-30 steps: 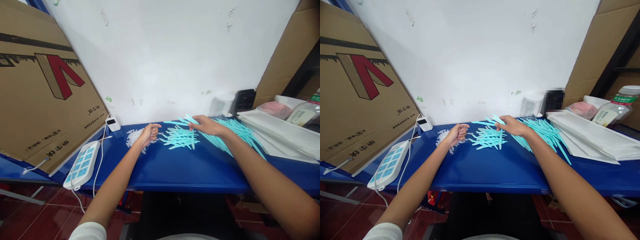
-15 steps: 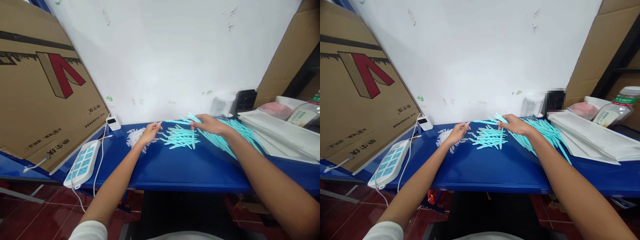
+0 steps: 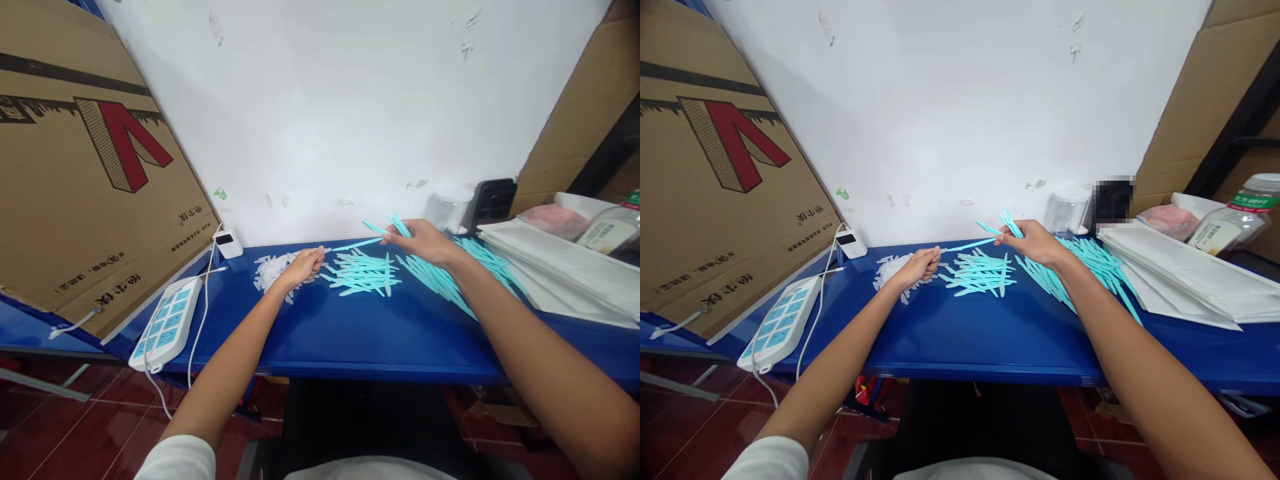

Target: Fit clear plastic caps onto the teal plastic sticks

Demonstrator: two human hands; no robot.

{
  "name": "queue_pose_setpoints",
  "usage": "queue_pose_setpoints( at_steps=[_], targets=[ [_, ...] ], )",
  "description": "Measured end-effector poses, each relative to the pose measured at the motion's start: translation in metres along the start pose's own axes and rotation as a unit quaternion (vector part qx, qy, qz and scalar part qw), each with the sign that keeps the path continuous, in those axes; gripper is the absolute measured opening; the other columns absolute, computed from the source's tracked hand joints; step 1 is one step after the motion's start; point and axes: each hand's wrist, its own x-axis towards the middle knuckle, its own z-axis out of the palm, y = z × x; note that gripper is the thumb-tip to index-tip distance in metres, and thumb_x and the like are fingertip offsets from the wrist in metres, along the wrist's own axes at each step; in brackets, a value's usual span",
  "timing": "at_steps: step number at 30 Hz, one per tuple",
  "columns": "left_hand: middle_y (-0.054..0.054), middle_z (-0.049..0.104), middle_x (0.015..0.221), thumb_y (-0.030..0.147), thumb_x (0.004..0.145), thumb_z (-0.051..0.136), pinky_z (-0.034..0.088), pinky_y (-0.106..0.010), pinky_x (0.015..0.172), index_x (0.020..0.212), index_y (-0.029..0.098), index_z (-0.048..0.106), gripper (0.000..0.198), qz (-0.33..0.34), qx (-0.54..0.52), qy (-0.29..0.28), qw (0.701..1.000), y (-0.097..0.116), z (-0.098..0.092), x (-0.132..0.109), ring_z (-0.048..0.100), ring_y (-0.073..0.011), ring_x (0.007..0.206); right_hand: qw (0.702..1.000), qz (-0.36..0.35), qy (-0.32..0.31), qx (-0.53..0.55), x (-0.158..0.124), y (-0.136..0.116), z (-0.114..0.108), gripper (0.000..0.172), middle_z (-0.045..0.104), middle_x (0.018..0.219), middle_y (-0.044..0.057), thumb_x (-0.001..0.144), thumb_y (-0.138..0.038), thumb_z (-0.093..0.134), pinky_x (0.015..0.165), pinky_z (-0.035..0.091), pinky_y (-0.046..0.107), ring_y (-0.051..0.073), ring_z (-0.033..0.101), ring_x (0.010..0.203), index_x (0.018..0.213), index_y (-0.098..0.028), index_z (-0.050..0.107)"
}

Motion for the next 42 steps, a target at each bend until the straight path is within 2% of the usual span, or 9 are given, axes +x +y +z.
queue_pose_setpoints(
  at_steps=[6,10,14,20,26,31,36,39,42],
  targets=[
    [0.008,0.021,0.06,0.057,0.097,0.055,0.011,-0.019,0.042,0.071,0.022,0.034,0.048,-0.018,-0.06,-0.036,0.997,0.004,0.0,-0.003,0.014,-0.0056,0.045,0.999,-0.017,0.017,-0.037,-0.002,-0.004,-0.002,0.072,0.057,0.068,0.002,0.076,-0.084,0.062,0.057,0.03,0.03,0.014,0.039,0.061,0.094,-0.016,0.077],
    [0.008,0.02,0.059,0.055,0.097,0.055,0.011,-0.019,0.042,0.07,0.022,0.034,0.047,-0.019,-0.08,-0.053,0.995,0.007,0.0,-0.004,0.013,-0.0056,0.045,0.998,-0.029,0.009,-0.047,-0.001,-0.002,-0.002,0.069,0.064,0.076,0.004,0.077,-0.082,0.062,0.062,0.033,0.031,0.016,0.044,0.067,0.094,-0.017,0.078],
    [0.009,0.02,0.058,0.053,0.097,0.055,0.01,-0.019,0.041,0.07,0.022,0.034,0.047,-0.024,-0.084,-0.061,0.994,0.008,0.0,-0.004,0.012,-0.0056,0.045,0.998,-0.03,0.011,-0.053,-0.002,-0.005,-0.003,0.067,0.062,0.074,0.003,0.078,-0.08,0.063,0.063,0.034,0.031,0.016,0.044,0.065,0.094,-0.017,0.079],
    [0.008,0.02,0.059,0.058,0.096,0.057,0.009,-0.02,0.043,0.071,0.021,0.035,0.05,-0.021,-0.071,-0.08,0.994,0.007,0.002,-0.006,0.012,-0.0053,0.046,0.998,-0.042,-0.011,-0.049,-0.002,-0.006,-0.001,0.067,0.066,0.078,0.006,0.079,-0.079,0.062,0.066,0.036,0.032,0.018,0.049,0.069,0.094,-0.016,0.078],
    [0.008,0.021,0.059,0.065,0.093,0.058,0.011,-0.021,0.044,0.069,0.021,0.035,0.055,-0.016,-0.045,-0.115,0.992,0.005,0.013,-0.008,0.014,-0.0055,0.047,0.997,-0.067,-0.033,-0.015,-0.003,-0.011,0.015,0.062,0.074,0.087,0.009,0.079,-0.077,0.065,0.073,0.041,0.033,0.021,0.058,0.078,0.089,-0.016,0.077],
    [0.008,0.021,0.06,0.067,0.091,0.059,0.012,-0.021,0.044,0.07,0.021,0.036,0.056,-0.005,-0.032,-0.097,0.995,0.005,0.019,-0.009,0.014,-0.0057,0.047,0.998,-0.063,-0.021,-0.007,-0.005,-0.016,0.017,0.06,0.073,0.082,0.009,0.079,-0.074,0.066,0.071,0.042,0.033,0.02,0.057,0.074,0.086,-0.016,0.076],
    [0.008,0.022,0.06,0.068,0.091,0.059,0.013,-0.021,0.044,0.07,0.022,0.036,0.056,0.003,-0.016,-0.087,0.996,0.005,0.017,-0.008,0.014,-0.0061,0.047,0.997,-0.068,-0.031,0.002,-0.005,-0.016,0.018,0.056,0.075,0.086,0.009,0.079,-0.071,0.067,0.073,0.043,0.033,0.022,0.059,0.078,0.086,-0.016,0.076],
    [0.008,0.024,0.057,0.066,0.094,0.055,0.016,-0.023,0.045,0.072,0.02,0.045,0.052,0.02,0.033,-0.07,0.997,0.004,0.019,-0.007,0.016,-0.0075,0.046,0.997,-0.064,-0.046,-0.021,-0.004,-0.014,0.021,0.055,0.074,0.085,0.009,0.082,-0.069,0.065,0.068,0.04,0.032,0.02,0.056,0.073,0.088,-0.016,0.076],
    [0.005,0.031,0.055,0.063,0.095,0.054,0.018,-0.024,0.048,0.074,0.017,0.059,0.051,0.063,0.126,-0.025,0.99,0.002,0.023,-0.006,0.024,-0.0094,0.048,0.996,-0.059,-0.052,-0.05,-0.002,-0.008,0.023,0.055,0.073,0.085,0.008,0.083,-0.069,0.064,0.067,0.039,0.031,0.02,0.056,0.073,0.09,-0.016,0.075]
  ],
)
